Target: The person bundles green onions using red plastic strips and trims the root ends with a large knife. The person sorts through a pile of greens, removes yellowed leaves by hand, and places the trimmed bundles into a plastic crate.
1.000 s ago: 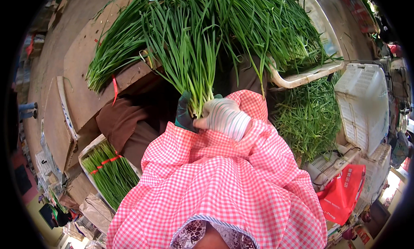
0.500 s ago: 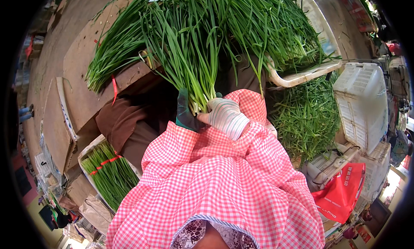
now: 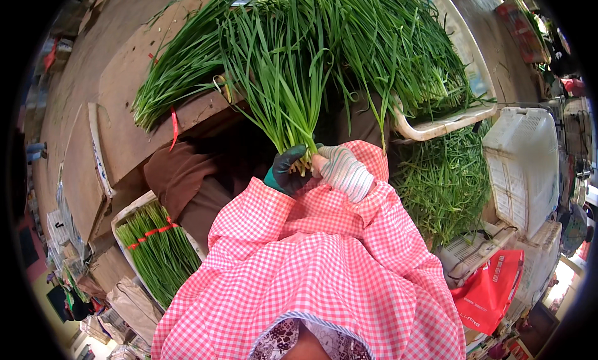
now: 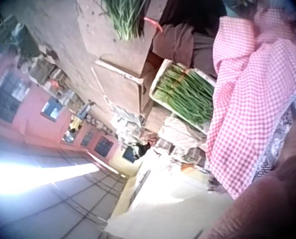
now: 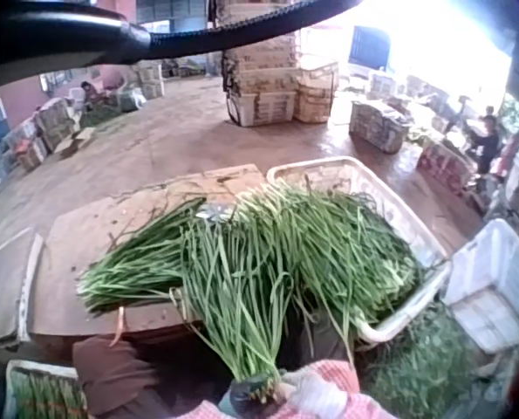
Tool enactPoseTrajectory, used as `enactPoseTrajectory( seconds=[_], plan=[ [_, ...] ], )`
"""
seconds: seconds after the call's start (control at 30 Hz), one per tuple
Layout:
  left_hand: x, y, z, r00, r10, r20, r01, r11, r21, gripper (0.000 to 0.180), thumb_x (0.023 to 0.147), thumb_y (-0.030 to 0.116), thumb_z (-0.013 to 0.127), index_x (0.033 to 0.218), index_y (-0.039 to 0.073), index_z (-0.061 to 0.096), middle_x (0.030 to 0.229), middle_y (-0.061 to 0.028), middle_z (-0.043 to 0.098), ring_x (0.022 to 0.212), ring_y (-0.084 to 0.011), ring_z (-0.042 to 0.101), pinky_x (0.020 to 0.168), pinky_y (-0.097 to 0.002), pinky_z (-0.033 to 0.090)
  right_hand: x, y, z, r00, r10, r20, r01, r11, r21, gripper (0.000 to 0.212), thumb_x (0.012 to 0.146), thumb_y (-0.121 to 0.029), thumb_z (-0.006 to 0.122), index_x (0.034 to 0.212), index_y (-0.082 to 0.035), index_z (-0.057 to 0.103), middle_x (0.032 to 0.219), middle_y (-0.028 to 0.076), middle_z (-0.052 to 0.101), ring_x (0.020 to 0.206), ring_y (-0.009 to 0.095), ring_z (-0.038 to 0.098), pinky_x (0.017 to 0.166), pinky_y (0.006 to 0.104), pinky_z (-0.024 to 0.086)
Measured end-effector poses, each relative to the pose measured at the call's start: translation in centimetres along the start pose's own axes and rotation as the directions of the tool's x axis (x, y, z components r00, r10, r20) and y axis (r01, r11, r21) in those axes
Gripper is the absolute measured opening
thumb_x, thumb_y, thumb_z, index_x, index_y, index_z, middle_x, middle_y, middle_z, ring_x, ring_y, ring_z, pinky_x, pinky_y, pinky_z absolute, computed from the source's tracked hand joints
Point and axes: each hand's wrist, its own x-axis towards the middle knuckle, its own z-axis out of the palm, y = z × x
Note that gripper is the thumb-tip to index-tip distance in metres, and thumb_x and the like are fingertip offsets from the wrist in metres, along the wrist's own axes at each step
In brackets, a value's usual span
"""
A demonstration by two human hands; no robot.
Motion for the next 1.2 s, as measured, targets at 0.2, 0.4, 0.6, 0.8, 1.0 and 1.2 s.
enactPoseTrajectory(
  seconds=[0.2,0.4,0.6,0.8,1.0,1.2],
  plan=[
    [-0.4,-0.2,2.8,0.987,0.108,-0.118,-0.096,0.990,0.108,0.026,0.078,0.016,0.063,0.096,-0.002,0.063,0.085,-0.0104,0.065,0.071,-0.0208,0.063,0.064,-0.0298,0.051,1.3,1.4,-0.3,0.995,0.030,0.090,-0.019,0.992,-0.126,0.023,0.084,-0.017,0.048,0.079,0.001,0.061,0.064,0.010,0.060,0.059,0.020,0.060,0.054,0.0297,0.047],
    [0.4,-0.7,1.0,0.950,0.269,-0.156,-0.231,0.946,0.226,0.022,0.076,0.017,0.065,0.089,-0.001,0.063,0.067,-0.0056,0.062,0.056,-0.0151,0.059,0.046,-0.0233,0.044,1.8,1.6,-0.3,0.973,-0.187,0.137,0.229,0.875,-0.427,0.025,0.086,-0.018,0.046,0.078,0.000,0.061,0.066,0.012,0.062,0.058,0.024,0.062,0.055,0.0320,0.048],
    [0.3,0.0,1.6,0.987,0.134,-0.085,-0.126,0.987,0.095,0.019,0.083,0.016,0.061,0.095,0.002,0.061,0.081,-0.0096,0.063,0.072,-0.0214,0.062,0.068,-0.0344,0.053,1.7,0.8,-0.1,0.999,-0.032,0.018,0.035,0.978,-0.204,0.023,0.086,-0.018,0.046,0.077,-0.003,0.062,0.066,0.011,0.063,0.058,0.025,0.062,0.053,0.0312,0.048],
    [0.1,0.3,1.2,0.980,0.183,-0.078,-0.166,0.969,0.184,0.017,0.083,0.012,0.061,0.097,0.003,0.059,0.084,-0.0084,0.063,0.073,-0.0215,0.062,0.068,-0.0355,0.053,3.4,1.8,-0.4,0.887,-0.368,0.278,0.431,0.445,-0.785,0.016,0.081,-0.018,0.050,0.077,-0.005,0.058,0.066,0.010,0.060,0.062,0.030,0.060,0.053,0.0383,0.047],
    [-0.2,1.1,1.5,0.947,0.300,-0.115,-0.215,0.857,0.468,0.032,0.078,0.012,0.065,0.106,-0.002,0.058,0.076,-0.0037,0.060,0.067,-0.0145,0.057,0.063,-0.0275,0.049,2.7,2.1,0.4,0.655,-0.585,0.479,0.655,0.121,-0.746,0.013,0.083,-0.017,0.048,0.083,-0.007,0.056,0.061,0.007,0.054,0.050,0.026,0.056,0.043,0.0369,0.043],
    [-3.8,4.2,6.3,0.914,0.346,-0.211,-0.129,0.743,0.657,0.033,0.074,0.003,0.064,0.106,-0.003,0.057,0.080,-0.0031,0.059,0.066,-0.0121,0.055,0.063,-0.0267,0.049,1.6,3.6,-1.3,0.629,-0.599,0.495,0.613,-0.010,-0.790,0.017,0.073,-0.012,0.054,0.089,-0.008,0.057,0.068,0.005,0.054,0.057,0.022,0.056,0.045,0.0328,0.043]
  ],
)
